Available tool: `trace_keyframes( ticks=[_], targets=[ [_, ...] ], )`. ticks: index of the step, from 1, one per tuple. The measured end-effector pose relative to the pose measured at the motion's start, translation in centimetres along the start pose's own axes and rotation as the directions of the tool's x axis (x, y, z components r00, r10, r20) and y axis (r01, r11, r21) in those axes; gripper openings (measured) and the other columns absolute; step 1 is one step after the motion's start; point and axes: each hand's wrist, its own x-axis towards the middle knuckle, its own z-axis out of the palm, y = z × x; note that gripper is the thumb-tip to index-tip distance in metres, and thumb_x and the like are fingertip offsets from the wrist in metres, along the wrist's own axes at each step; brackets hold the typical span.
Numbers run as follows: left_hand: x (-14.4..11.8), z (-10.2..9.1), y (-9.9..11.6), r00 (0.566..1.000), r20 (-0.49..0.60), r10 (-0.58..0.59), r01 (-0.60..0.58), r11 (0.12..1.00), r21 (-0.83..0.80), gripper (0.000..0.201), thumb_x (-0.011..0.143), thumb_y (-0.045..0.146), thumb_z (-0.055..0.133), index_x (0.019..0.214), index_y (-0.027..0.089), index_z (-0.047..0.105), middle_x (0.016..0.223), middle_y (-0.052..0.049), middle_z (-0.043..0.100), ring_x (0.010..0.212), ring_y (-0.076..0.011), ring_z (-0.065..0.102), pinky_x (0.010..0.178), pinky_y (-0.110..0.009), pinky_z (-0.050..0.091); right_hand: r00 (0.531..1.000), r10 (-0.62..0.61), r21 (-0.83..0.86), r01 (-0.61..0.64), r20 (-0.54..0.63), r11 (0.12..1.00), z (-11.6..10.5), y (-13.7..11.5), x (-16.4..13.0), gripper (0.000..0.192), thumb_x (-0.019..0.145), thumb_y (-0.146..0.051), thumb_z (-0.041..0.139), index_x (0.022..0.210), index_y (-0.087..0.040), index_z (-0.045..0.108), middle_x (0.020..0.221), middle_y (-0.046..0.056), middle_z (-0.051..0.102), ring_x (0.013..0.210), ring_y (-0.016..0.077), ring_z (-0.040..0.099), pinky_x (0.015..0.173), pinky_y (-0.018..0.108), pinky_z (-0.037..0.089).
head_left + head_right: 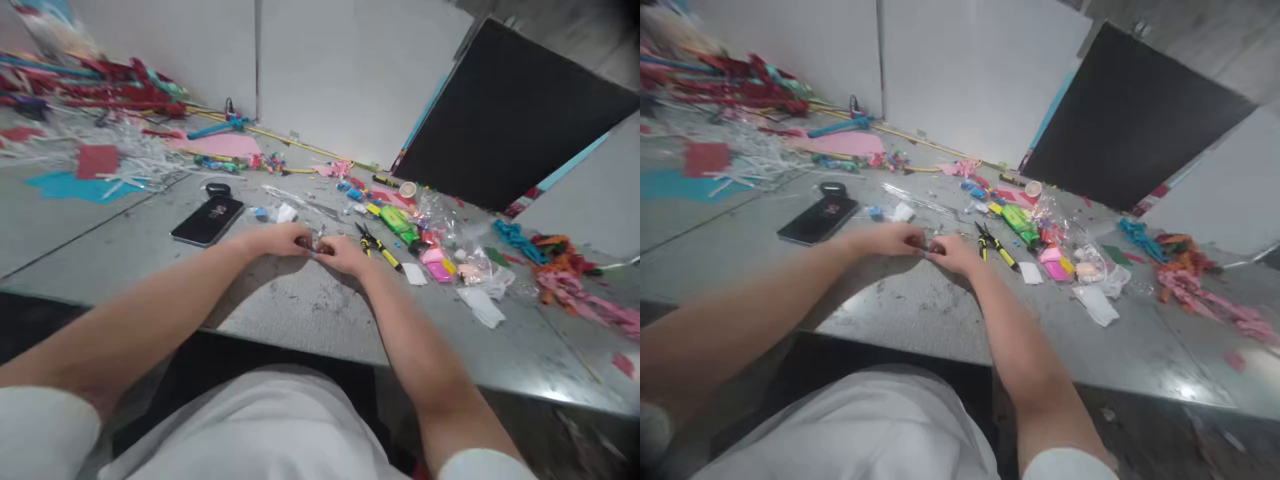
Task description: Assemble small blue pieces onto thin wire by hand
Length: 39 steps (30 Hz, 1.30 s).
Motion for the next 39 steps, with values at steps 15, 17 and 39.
trace_keyframes(
  ticks=[15,17,39],
  targets=[
    [0.2,0.5,-1.0,0.998,-0.059,0.003,-0.003,1.000,-0.008,0.025,0.083,0.039,0.063,0.091,0.016,0.069,0.081,-0.005,0.067,0.072,-0.0180,0.057,0.066,-0.030,0.036,0.994,0.101,-0.102,-0.106,-0.046,0.989,0.1,-1.4,0.0,0.013,0.094,-0.031,0.071,0.088,-0.019,0.068,0.077,0.000,0.065,0.069,0.0136,0.052,0.066,0.026,0.032],
    [0.3,0.6,-1.0,0.998,-0.065,-0.020,0.020,1.000,-0.005,0.026,0.085,0.040,0.062,0.092,0.016,0.069,0.082,-0.006,0.068,0.072,-0.0180,0.057,0.066,-0.030,0.037,0.992,0.113,-0.114,-0.119,-0.056,0.986,0.2,-1.5,0.0,0.014,0.096,-0.031,0.068,0.089,-0.019,0.069,0.078,0.001,0.066,0.070,0.0142,0.052,0.066,0.027,0.031],
    [0.4,0.7,-1.2,0.997,-0.076,-0.023,0.023,1.000,0.004,0.024,0.085,0.036,0.060,0.094,0.017,0.071,0.084,-0.006,0.069,0.073,-0.0189,0.058,0.068,-0.031,0.038,0.989,0.130,-0.110,-0.137,-0.073,0.984,0.2,-1.5,0.1,0.013,0.096,-0.032,0.067,0.097,-0.020,0.071,0.081,0.001,0.069,0.070,0.0150,0.054,0.067,0.027,0.033]
  ],
)
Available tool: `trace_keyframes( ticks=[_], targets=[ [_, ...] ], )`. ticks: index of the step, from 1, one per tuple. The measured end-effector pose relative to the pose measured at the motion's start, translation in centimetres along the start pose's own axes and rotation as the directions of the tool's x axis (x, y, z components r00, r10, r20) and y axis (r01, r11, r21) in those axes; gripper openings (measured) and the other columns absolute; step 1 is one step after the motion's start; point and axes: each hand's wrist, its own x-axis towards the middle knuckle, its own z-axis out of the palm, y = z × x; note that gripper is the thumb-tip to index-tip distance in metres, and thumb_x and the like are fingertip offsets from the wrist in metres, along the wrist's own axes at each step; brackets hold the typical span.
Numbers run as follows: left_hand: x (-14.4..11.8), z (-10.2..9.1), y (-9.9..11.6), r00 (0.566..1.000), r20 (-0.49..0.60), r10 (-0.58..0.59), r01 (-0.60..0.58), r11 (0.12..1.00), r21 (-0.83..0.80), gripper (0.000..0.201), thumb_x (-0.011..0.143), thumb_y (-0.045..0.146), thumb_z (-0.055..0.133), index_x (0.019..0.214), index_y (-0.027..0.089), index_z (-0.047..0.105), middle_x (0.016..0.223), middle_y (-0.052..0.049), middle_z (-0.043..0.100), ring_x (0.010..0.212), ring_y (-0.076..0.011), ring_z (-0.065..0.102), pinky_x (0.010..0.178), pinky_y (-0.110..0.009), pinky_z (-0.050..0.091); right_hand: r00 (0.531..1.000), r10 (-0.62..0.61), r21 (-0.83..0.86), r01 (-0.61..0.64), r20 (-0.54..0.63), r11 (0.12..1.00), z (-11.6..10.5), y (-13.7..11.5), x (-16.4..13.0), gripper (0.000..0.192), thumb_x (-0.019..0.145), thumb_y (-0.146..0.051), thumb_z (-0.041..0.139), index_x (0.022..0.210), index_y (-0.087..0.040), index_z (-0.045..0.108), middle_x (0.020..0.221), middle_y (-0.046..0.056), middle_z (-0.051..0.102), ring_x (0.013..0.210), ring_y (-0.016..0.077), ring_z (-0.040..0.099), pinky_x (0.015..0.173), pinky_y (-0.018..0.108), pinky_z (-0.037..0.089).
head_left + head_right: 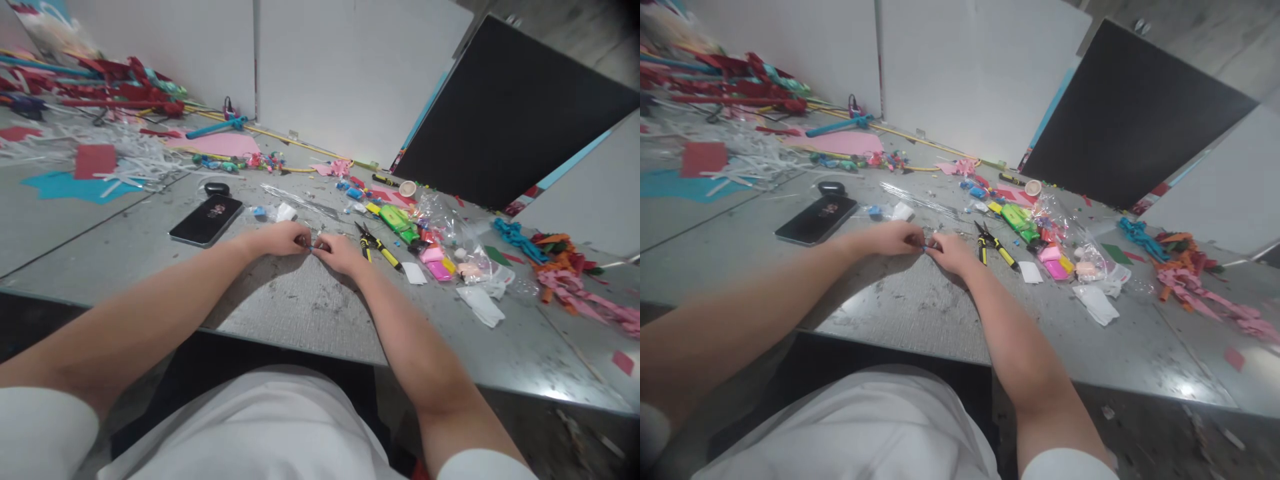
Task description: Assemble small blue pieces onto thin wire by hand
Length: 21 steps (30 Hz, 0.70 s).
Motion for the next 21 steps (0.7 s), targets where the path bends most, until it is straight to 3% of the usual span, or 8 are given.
trace_keyframes(
  ticks=[4,9,15,21],
  targets=[
    [0.3,0.1,-0.2,1.000,-0.001,-0.016,0.016,0.999,0.030,0.026,0.089,0.035,0.056,0.096,0.016,0.072,0.086,-0.007,0.070,0.076,-0.0190,0.060,0.070,-0.030,0.039,0.999,0.042,-0.055,-0.043,-0.018,0.998,0.0,-0.3,0.0,0.016,0.100,-0.033,0.062,0.100,-0.020,0.072,0.083,0.003,0.070,0.074,0.0172,0.056,0.069,0.028,0.033],
    [0.5,0.4,-0.6,0.999,-0.032,-0.004,0.005,0.999,0.034,0.034,0.093,0.038,0.050,0.101,0.016,0.074,0.092,-0.010,0.072,0.084,-0.0222,0.062,0.074,-0.032,0.041,0.998,0.029,0.000,-0.029,-0.059,1.000,0.3,0.0,0.1,0.021,0.102,-0.033,0.056,0.096,-0.020,0.072,0.082,0.003,0.069,0.075,0.0173,0.056,0.069,0.028,0.033],
    [0.5,0.2,-0.4,0.997,-0.066,-0.042,0.039,0.998,-0.048,0.036,0.094,0.037,0.049,0.105,0.014,0.074,0.094,-0.010,0.072,0.086,-0.0222,0.063,0.075,-0.032,0.042,0.997,0.023,0.113,-0.014,-0.078,0.993,0.8,0.9,0.3,0.021,0.095,-0.040,0.067,0.099,-0.020,0.070,0.073,-0.002,0.063,0.068,0.0151,0.053,0.067,0.027,0.034],
    [0.5,0.1,-0.5,0.996,-0.078,-0.048,0.042,0.996,-0.075,0.036,0.092,0.041,0.056,0.111,0.015,0.072,0.094,-0.008,0.071,0.085,-0.0212,0.062,0.072,-0.030,0.041,0.993,-0.008,0.080,0.018,-0.120,0.997,0.5,0.7,0.2,0.020,0.099,-0.037,0.061,0.098,-0.019,0.069,0.077,0.000,0.065,0.072,0.0157,0.054,0.069,0.027,0.034]
  ],
)
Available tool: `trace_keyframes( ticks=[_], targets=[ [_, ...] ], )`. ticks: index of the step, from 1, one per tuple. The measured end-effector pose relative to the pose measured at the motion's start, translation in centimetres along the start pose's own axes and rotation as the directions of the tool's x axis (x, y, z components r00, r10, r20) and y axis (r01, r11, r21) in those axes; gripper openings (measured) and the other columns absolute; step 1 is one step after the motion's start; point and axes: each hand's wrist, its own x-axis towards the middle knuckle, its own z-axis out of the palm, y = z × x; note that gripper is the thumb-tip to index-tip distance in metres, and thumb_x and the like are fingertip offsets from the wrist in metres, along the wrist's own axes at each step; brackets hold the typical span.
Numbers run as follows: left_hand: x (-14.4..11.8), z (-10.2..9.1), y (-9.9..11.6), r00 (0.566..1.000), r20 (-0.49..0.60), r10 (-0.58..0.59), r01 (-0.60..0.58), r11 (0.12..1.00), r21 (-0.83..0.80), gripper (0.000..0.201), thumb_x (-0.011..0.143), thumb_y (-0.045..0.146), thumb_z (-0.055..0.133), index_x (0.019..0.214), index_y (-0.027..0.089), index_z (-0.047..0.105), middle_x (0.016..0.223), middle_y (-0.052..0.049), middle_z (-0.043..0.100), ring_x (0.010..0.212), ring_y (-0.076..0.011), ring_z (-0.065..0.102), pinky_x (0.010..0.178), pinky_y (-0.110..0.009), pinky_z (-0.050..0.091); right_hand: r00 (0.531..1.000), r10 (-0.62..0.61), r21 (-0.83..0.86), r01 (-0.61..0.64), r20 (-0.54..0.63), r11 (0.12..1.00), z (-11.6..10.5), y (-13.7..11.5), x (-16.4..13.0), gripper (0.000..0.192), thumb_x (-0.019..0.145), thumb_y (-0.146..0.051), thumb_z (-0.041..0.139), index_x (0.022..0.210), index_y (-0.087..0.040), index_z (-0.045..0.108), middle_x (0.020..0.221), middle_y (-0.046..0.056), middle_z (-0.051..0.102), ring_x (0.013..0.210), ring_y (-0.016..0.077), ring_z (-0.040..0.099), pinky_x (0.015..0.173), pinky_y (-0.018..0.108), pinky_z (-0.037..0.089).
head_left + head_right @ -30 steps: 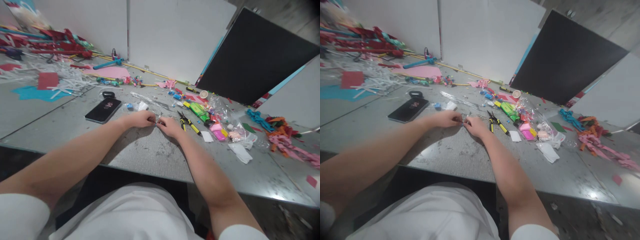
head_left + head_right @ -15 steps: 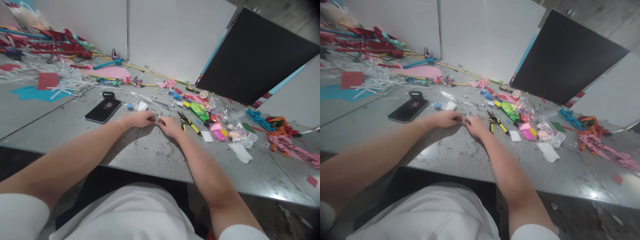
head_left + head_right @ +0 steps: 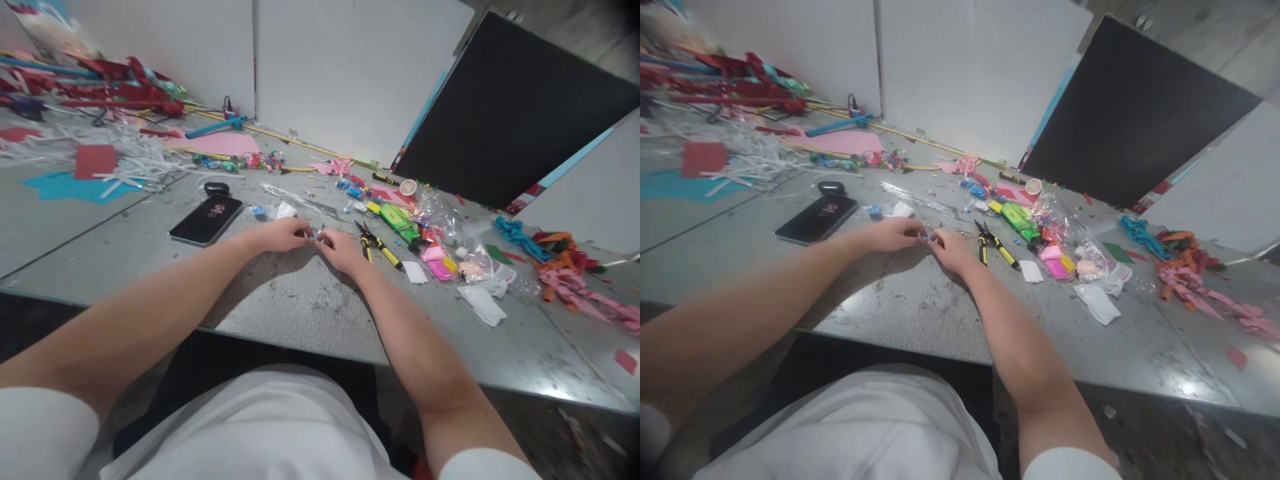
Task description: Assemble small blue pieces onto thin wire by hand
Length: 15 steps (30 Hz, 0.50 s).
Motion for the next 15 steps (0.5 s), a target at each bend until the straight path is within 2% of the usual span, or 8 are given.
trace_keyframes(
  ticks=[6,12,15],
  targets=[
    [-0.10,0.08,-0.08,0.999,-0.037,0.012,-0.012,1.000,-0.016,0.030,0.090,0.038,0.058,0.104,0.016,0.072,0.090,-0.008,0.070,0.082,-0.0207,0.061,0.070,-0.030,0.041,1.000,-0.027,-0.029,0.027,-0.016,0.999,-0.02,-0.30,-0.07,0.019,0.100,-0.036,0.060,0.097,-0.018,0.068,0.080,0.002,0.066,0.076,0.0168,0.055,0.070,0.028,0.033],
    [-0.13,-0.23,0.26,1.000,0.017,0.006,-0.007,1.000,0.005,0.030,0.089,0.040,0.056,0.095,0.016,0.074,0.086,-0.007,0.070,0.082,-0.0214,0.061,0.071,-0.031,0.042,0.998,-0.064,-0.022,0.064,-0.004,0.998,0.05,-0.46,-0.30,0.020,0.101,-0.037,0.057,0.095,-0.020,0.067,0.080,0.002,0.067,0.075,0.0175,0.056,0.069,0.029,0.033],
    [-0.09,-0.15,0.18,1.000,0.009,0.000,0.000,0.999,0.033,0.033,0.088,0.040,0.056,0.096,0.015,0.075,0.087,-0.008,0.071,0.082,-0.0219,0.061,0.072,-0.031,0.041,0.997,-0.078,-0.017,0.078,-0.016,0.997,0.02,-0.54,-0.35,0.021,0.101,-0.037,0.056,0.093,-0.020,0.066,0.079,0.002,0.068,0.074,0.0172,0.056,0.069,0.029,0.033]
  ],
)
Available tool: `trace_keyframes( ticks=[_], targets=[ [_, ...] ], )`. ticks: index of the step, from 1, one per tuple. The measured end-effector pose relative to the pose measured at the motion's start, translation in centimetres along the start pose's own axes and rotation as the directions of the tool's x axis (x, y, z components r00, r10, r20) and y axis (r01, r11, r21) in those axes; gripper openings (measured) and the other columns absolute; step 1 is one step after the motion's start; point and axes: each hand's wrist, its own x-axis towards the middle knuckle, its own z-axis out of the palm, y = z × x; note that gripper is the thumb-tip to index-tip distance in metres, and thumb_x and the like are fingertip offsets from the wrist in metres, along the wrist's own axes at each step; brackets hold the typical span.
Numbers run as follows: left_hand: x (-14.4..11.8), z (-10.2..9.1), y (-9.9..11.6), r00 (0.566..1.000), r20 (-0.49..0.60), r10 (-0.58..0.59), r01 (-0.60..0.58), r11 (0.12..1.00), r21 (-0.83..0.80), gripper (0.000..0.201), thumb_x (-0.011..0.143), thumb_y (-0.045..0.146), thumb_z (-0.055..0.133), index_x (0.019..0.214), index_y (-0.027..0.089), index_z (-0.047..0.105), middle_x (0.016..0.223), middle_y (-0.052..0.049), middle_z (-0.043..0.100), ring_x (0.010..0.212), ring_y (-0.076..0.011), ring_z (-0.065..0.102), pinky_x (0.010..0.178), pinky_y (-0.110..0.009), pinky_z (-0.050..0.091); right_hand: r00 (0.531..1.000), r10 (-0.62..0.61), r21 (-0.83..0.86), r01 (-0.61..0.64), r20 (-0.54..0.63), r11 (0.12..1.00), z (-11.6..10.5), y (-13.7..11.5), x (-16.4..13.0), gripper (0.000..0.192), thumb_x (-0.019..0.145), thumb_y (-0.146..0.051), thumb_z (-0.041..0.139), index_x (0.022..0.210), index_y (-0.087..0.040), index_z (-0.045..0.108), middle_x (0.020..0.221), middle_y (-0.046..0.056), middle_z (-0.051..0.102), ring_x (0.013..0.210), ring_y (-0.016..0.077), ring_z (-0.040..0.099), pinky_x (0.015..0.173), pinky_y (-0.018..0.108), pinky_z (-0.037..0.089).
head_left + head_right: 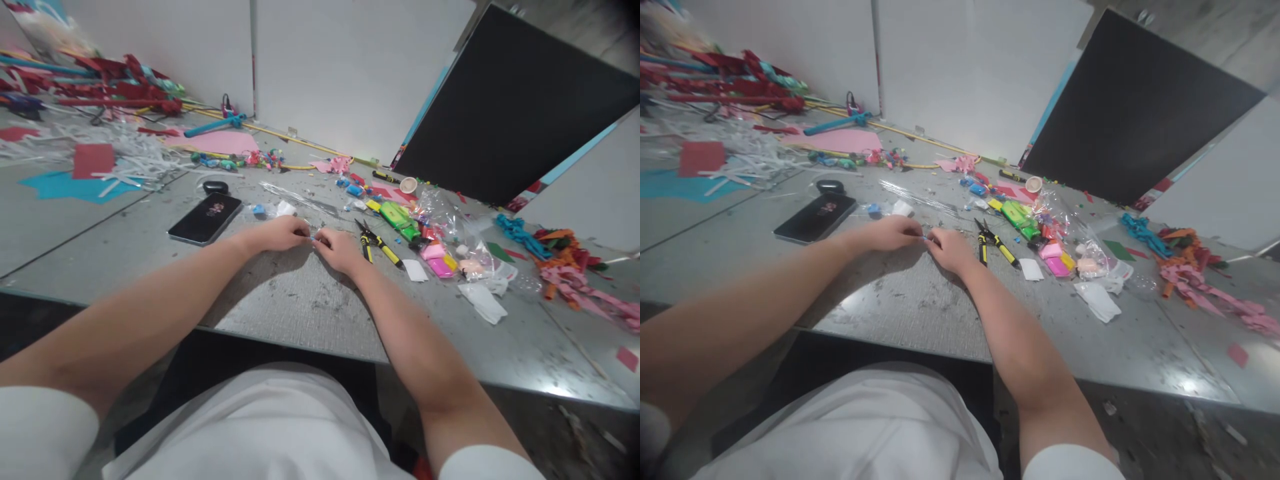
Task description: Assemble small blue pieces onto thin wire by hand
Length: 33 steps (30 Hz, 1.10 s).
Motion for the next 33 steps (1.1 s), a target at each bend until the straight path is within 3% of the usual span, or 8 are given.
trace_keyframes(
  ticks=[8,16,19,24,33],
  targets=[
    [0.38,0.28,-0.69,0.995,-0.095,0.007,-0.006,1.000,0.002,0.033,0.088,0.043,0.058,0.092,0.016,0.076,0.083,-0.008,0.073,0.077,-0.0198,0.061,0.068,-0.030,0.039,0.998,0.046,0.020,-0.045,-0.034,0.999,0.19,0.19,0.11,0.021,0.100,-0.038,0.056,0.097,-0.020,0.067,0.081,0.003,0.069,0.076,0.0182,0.058,0.069,0.029,0.036],
    [0.24,-0.13,-0.24,0.998,-0.040,0.048,-0.050,0.998,-0.043,0.034,0.088,0.037,0.059,0.104,0.015,0.078,0.088,-0.007,0.075,0.079,-0.0188,0.062,0.070,-0.029,0.041,0.987,0.135,0.016,-0.135,-0.088,0.991,0.19,0.55,0.26,0.019,0.099,-0.034,0.059,0.104,-0.019,0.069,0.089,0.005,0.071,0.083,0.0193,0.061,0.074,0.029,0.039],
    [0.24,-0.07,-0.28,0.998,-0.046,0.044,-0.046,0.997,-0.056,0.034,0.089,0.037,0.057,0.104,0.014,0.078,0.085,-0.006,0.073,0.077,-0.0180,0.060,0.070,-0.028,0.040,0.994,0.096,0.013,-0.095,-0.060,0.995,0.01,0.30,0.25,0.020,0.100,-0.034,0.058,0.107,-0.019,0.070,0.096,0.006,0.072,0.088,0.0201,0.061,0.077,0.030,0.041],
    [0.38,0.09,-0.41,0.998,-0.057,0.010,-0.013,0.999,-0.045,0.032,0.088,0.038,0.058,0.099,0.014,0.076,0.083,-0.006,0.070,0.076,-0.0180,0.059,0.068,-0.028,0.039,0.998,0.050,-0.048,-0.052,-0.037,0.997,0.00,0.16,0.38,0.021,0.102,-0.033,0.054,0.097,-0.020,0.069,0.094,0.007,0.071,0.091,0.0221,0.060,0.080,0.031,0.040],
    [0.37,0.02,-0.31,0.997,-0.071,-0.029,0.025,0.998,-0.055,0.034,0.086,0.044,0.059,0.090,0.015,0.075,0.076,-0.005,0.067,0.070,-0.0165,0.056,0.064,-0.028,0.037,0.955,0.209,-0.002,-0.214,-0.209,0.977,0.04,0.95,0.61,0.015,0.096,-0.031,0.062,0.094,-0.018,0.068,0.090,0.006,0.071,0.083,0.0195,0.061,0.077,0.030,0.041]
  ],
)
